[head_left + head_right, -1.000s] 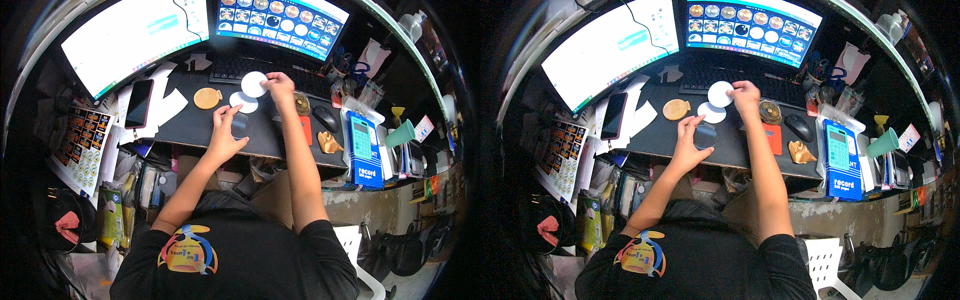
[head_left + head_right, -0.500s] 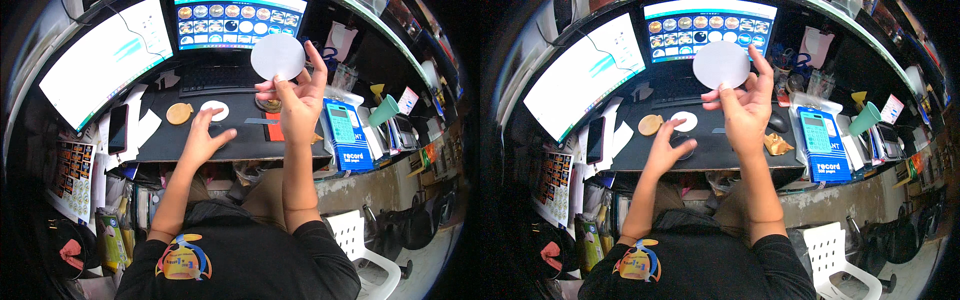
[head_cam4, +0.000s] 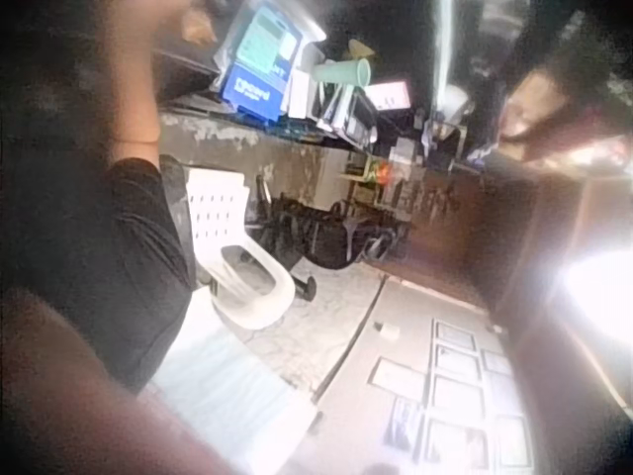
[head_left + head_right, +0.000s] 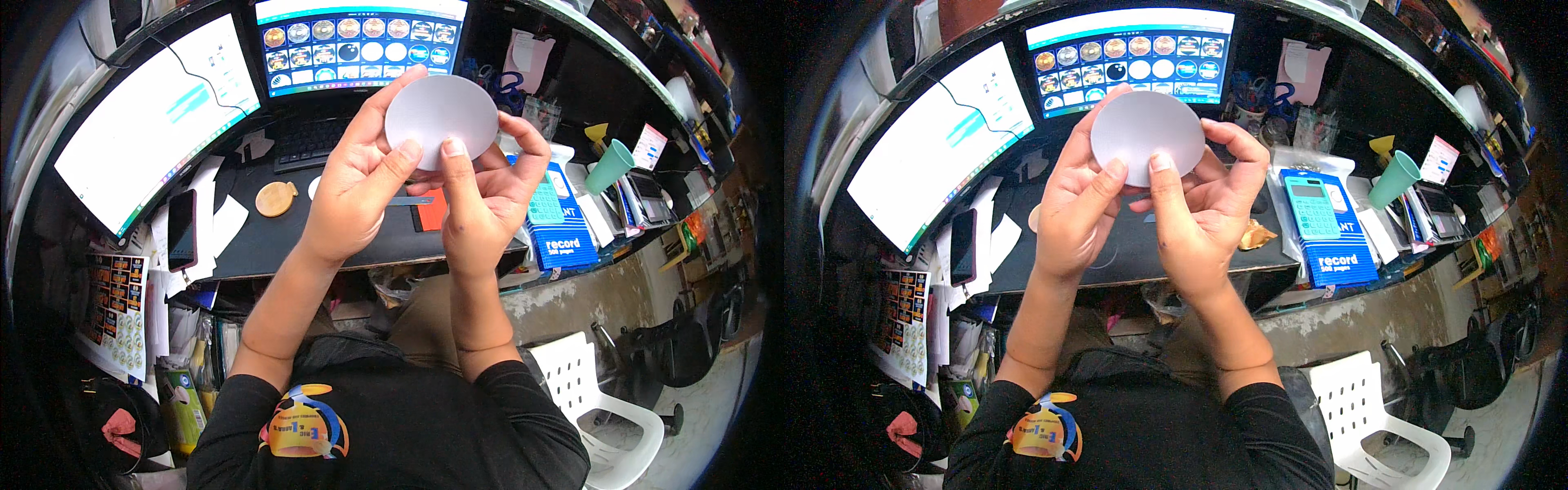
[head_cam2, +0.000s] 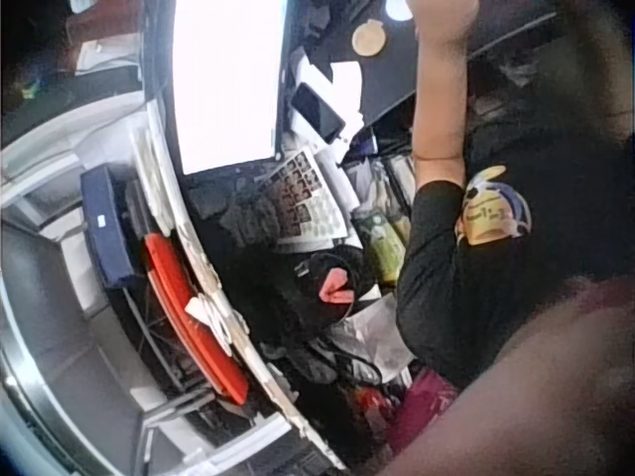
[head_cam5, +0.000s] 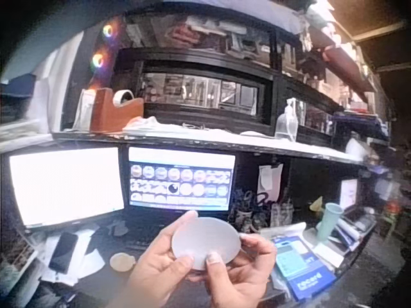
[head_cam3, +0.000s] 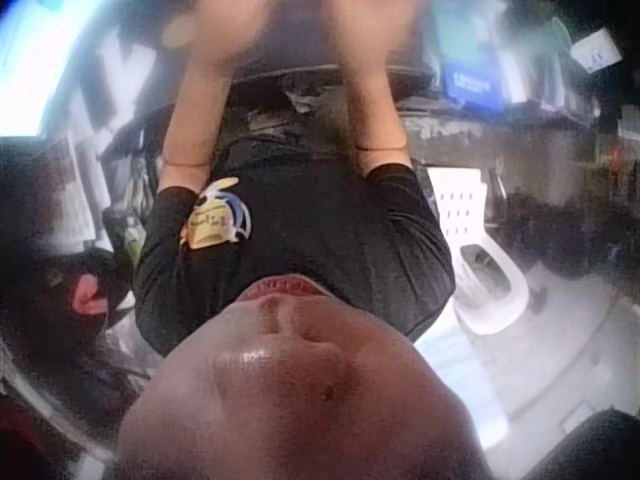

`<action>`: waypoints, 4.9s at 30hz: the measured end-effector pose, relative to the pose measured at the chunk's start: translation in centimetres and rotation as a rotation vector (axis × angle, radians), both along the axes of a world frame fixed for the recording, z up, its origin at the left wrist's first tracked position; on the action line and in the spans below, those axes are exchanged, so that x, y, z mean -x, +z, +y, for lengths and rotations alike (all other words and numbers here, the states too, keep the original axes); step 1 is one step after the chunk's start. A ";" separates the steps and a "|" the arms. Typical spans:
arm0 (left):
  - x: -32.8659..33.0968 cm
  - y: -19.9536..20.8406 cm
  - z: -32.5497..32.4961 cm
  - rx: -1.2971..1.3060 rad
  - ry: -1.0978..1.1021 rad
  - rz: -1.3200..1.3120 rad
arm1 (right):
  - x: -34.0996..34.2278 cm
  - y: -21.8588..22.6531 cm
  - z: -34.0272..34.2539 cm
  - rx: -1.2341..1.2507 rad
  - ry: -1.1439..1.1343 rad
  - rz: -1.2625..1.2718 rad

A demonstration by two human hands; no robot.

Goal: The person assembles round medals by placing a white circular backing onto a medal, smoothing it with a red plastic card, and attaching a ribbon. The person repeats this process for several medals, handling each one individually and inspecting the backing before assembly.

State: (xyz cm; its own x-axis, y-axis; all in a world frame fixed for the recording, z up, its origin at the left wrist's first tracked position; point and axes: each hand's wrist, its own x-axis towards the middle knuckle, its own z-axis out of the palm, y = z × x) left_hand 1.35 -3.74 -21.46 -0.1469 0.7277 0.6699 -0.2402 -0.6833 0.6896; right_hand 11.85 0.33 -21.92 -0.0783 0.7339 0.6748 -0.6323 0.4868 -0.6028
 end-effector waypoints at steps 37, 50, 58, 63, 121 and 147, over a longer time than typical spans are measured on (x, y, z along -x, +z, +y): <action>-2.9 1.9 1.6 -0.039 -0.158 0.027 | -6.5 5.4 2.3 -0.847 -0.960 -0.463; -2.5 2.5 0.0 -0.050 -0.012 0.146 | -5.9 5.2 2.6 -0.939 -0.929 -0.536; -2.4 2.7 -0.7 -0.042 0.036 0.186 | -6.0 5.4 2.6 -0.963 -0.909 -0.504; -2.3 2.7 -1.0 -0.051 0.016 0.157 | -5.7 5.2 2.5 -0.975 -0.924 -0.478; 8.9 -14.7 -2.4 0.811 0.771 1.194 | -2.1 -14.0 6.0 0.364 0.058 -0.648; 6.0 -1.1 -0.8 0.221 0.492 0.203 | 0.4 -1.0 3.4 0.069 0.083 -0.339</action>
